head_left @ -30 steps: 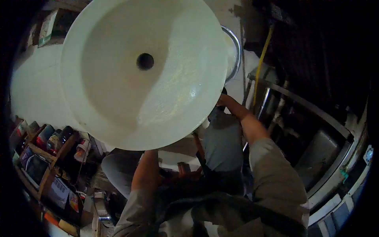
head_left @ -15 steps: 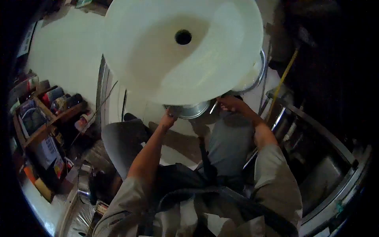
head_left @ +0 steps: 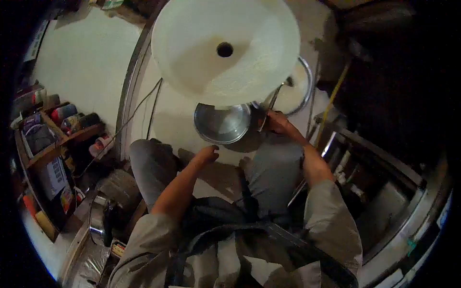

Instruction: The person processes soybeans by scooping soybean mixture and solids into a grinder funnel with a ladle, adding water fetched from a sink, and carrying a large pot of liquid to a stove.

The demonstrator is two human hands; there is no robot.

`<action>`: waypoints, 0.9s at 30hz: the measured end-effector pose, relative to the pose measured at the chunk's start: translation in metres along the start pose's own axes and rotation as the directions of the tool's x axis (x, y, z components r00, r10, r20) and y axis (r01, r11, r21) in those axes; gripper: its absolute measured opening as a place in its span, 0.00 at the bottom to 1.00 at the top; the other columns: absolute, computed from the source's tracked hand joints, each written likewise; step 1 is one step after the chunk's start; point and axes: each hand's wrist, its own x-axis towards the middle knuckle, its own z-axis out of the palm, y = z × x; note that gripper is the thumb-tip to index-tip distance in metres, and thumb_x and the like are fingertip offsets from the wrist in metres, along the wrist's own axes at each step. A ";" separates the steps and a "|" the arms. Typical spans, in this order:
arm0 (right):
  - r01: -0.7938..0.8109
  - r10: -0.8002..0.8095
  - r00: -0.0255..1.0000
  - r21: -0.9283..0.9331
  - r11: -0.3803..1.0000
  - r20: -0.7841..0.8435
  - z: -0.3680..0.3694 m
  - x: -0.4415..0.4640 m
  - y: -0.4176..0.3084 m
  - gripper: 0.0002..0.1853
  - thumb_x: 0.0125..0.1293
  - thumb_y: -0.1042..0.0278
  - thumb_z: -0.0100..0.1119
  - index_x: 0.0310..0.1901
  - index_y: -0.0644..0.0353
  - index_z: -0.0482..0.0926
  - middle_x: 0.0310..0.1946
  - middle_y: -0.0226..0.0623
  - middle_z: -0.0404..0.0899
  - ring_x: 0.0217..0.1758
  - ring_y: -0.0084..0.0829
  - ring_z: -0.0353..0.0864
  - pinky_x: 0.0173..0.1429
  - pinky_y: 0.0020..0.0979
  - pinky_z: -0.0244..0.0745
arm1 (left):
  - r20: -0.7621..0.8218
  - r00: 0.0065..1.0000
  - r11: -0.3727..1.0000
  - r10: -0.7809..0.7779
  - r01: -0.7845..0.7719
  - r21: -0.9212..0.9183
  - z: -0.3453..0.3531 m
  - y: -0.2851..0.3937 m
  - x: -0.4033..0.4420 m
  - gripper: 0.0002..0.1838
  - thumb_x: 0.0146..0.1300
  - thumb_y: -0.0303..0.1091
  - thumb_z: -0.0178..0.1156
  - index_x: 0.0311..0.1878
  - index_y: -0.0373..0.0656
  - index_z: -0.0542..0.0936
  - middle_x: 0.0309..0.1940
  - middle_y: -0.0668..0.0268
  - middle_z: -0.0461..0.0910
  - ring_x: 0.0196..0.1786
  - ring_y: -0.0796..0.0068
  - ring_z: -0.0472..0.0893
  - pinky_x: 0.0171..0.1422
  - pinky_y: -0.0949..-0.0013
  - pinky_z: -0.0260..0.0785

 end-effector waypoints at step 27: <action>-0.093 -0.298 0.856 -0.692 0.716 -0.423 -0.024 -0.130 -0.008 0.12 0.61 0.68 0.54 0.22 0.63 0.74 0.15 0.39 0.73 0.15 0.32 0.72 0.16 0.35 0.63 | -0.238 0.930 0.947 0.280 -0.308 -0.088 -0.063 0.194 -0.342 0.20 0.65 0.47 0.57 0.48 0.39 0.80 0.37 0.60 0.83 0.33 0.76 0.77 0.38 0.72 0.69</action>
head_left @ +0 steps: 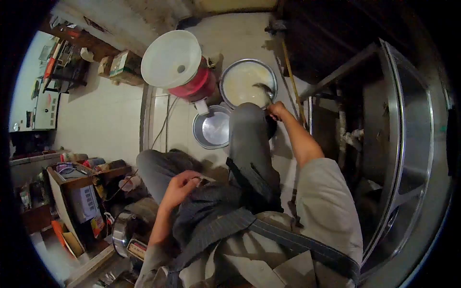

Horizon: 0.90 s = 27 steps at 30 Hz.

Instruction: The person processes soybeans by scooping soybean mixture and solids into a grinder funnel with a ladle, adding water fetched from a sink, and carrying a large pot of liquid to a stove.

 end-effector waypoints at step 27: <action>0.036 -0.034 0.999 0.399 0.916 -0.012 0.077 -0.019 -0.057 0.09 0.58 0.67 0.58 0.28 0.66 0.76 0.17 0.37 0.74 0.14 0.29 0.71 0.16 0.32 0.65 | 0.148 0.976 0.462 -0.163 0.208 -0.862 -0.062 -0.115 -0.073 0.18 0.60 0.40 0.57 0.35 0.30 0.81 0.25 0.50 0.82 0.15 0.68 0.77 0.15 0.75 0.61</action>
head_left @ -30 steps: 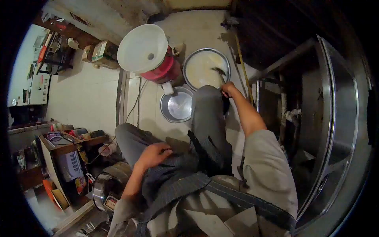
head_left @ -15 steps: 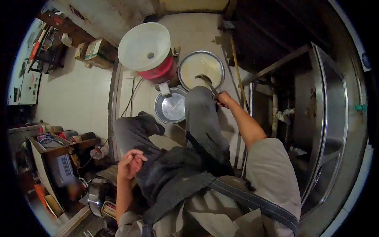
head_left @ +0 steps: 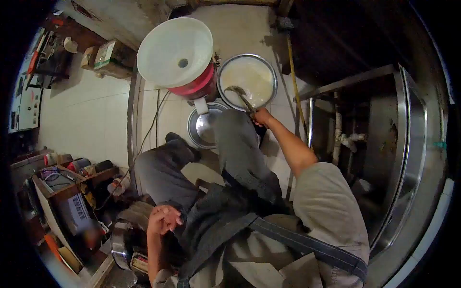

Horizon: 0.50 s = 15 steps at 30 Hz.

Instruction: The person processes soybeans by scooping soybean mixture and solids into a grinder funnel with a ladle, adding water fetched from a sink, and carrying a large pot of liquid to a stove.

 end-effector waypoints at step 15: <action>0.142 -0.247 0.950 -0.443 0.885 -0.189 -0.001 0.079 -0.012 0.14 0.58 0.65 0.55 0.35 0.72 0.76 0.27 0.55 0.80 0.25 0.45 0.80 0.30 0.39 0.75 | -0.325 0.938 0.923 -0.116 0.223 0.315 0.041 0.015 0.024 0.17 0.66 0.42 0.52 0.40 0.36 0.80 0.19 0.58 0.80 0.12 0.73 0.74 0.15 0.75 0.64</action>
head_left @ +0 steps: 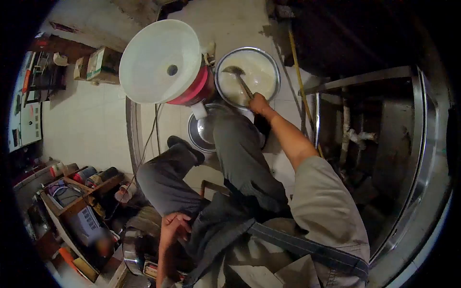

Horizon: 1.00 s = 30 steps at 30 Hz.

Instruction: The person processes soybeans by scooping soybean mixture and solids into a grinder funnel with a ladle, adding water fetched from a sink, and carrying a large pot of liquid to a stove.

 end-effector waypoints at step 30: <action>-0.305 0.343 0.938 0.586 0.751 0.049 -0.041 -0.070 0.017 0.09 0.63 0.68 0.57 0.32 0.68 0.75 0.20 0.35 0.72 0.15 0.27 0.69 0.13 0.29 0.61 | 0.044 0.994 0.995 0.097 -0.095 -0.038 0.002 -0.003 0.003 0.18 0.69 0.39 0.50 0.39 0.31 0.79 0.17 0.54 0.79 0.08 0.70 0.71 0.12 0.72 0.63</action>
